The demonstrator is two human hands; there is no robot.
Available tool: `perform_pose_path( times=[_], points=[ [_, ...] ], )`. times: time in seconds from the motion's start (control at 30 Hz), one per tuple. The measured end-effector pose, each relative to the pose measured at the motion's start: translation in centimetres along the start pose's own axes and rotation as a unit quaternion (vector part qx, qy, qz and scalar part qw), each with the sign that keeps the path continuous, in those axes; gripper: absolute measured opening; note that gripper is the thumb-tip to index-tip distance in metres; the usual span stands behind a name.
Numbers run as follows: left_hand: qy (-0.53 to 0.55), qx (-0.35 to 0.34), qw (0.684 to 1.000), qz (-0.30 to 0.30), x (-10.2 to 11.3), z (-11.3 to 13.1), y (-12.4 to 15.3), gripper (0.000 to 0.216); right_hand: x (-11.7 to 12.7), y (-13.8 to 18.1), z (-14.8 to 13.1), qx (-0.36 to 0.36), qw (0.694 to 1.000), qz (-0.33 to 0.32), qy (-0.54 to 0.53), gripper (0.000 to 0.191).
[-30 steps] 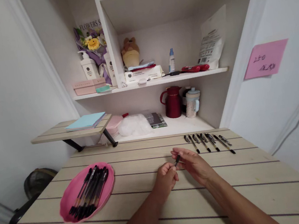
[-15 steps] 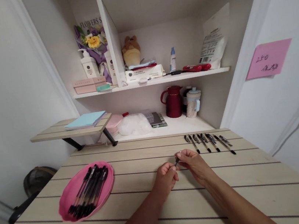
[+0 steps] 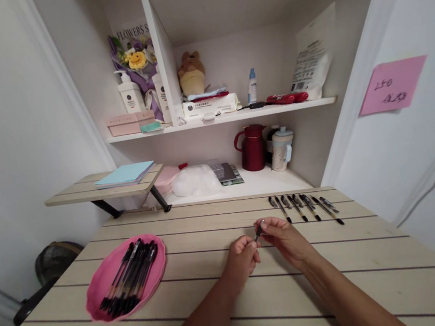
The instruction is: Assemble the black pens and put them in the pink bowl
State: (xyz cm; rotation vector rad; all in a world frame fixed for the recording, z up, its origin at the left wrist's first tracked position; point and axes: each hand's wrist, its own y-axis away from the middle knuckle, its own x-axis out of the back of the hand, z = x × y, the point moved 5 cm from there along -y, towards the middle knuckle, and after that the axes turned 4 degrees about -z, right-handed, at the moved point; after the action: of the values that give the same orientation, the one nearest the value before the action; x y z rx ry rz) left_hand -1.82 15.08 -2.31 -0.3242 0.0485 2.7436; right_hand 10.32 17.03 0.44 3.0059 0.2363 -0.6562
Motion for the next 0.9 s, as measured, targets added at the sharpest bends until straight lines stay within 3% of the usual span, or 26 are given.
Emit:
perform_pose_path(
  times=[0.1,0.23,0.37,0.43,0.5,0.57,0.6,0.63,0.73,0.77,0.8,0.9],
  points=[
    [0.003,0.005,1.000,0.000,0.0,-0.1,0.0,0.034,0.2,0.0,0.0,0.000,1.000,0.018,0.022,0.024],
    [0.004,0.005,1.000,-0.002,0.1,-0.1,-0.1,0.032,0.1,-0.2,0.2,-0.008,1.000,-0.009,0.005,0.029],
    [0.007,0.008,1.000,-0.005,0.2,-0.3,-0.2,0.028,0.7,0.0,0.3,0.013,0.998,0.035,0.043,0.026],
    [0.013,0.010,1.000,-0.001,0.2,-0.4,-0.3,0.028,0.7,0.0,0.2,0.015,0.997,0.022,0.068,0.027],
    [0.025,0.008,1.000,0.004,0.3,-0.3,-0.2,0.029,0.7,-0.3,-0.3,0.020,0.993,-0.014,0.114,0.031],
    [0.039,0.007,0.999,0.012,0.3,-0.2,-0.1,0.030,1.3,-1.4,-1.0,0.028,0.973,-0.009,0.229,0.035],
    [0.045,0.008,0.999,0.017,0.4,-0.1,-0.1,0.031,1.8,-2.2,-1.6,0.033,0.947,0.016,0.320,0.033],
    [0.048,0.009,0.999,0.020,0.4,-0.1,0.0,0.032,2.4,-3.1,-2.2,0.034,0.900,0.060,0.431,0.029],
    [0.045,0.011,0.999,0.025,0.4,-0.1,-0.1,0.032,3.5,-6.3,-3.7,0.019,0.686,0.135,0.715,0.027],
    [0.042,0.010,0.999,0.024,0.4,-0.1,-0.1,0.032,3.8,-7.3,-4.0,0.013,0.649,0.143,0.748,0.027],
    [0.041,0.010,0.999,0.024,0.5,-0.2,-0.2,0.032,4.0,-8.1,-4.1,0.006,0.627,0.149,0.765,0.027],
    [0.038,0.021,0.999,0.013,0.6,-0.7,-0.6,0.035,4.3,-9.9,-3.9,0.001,0.623,0.155,0.767,0.026]
  ],
)
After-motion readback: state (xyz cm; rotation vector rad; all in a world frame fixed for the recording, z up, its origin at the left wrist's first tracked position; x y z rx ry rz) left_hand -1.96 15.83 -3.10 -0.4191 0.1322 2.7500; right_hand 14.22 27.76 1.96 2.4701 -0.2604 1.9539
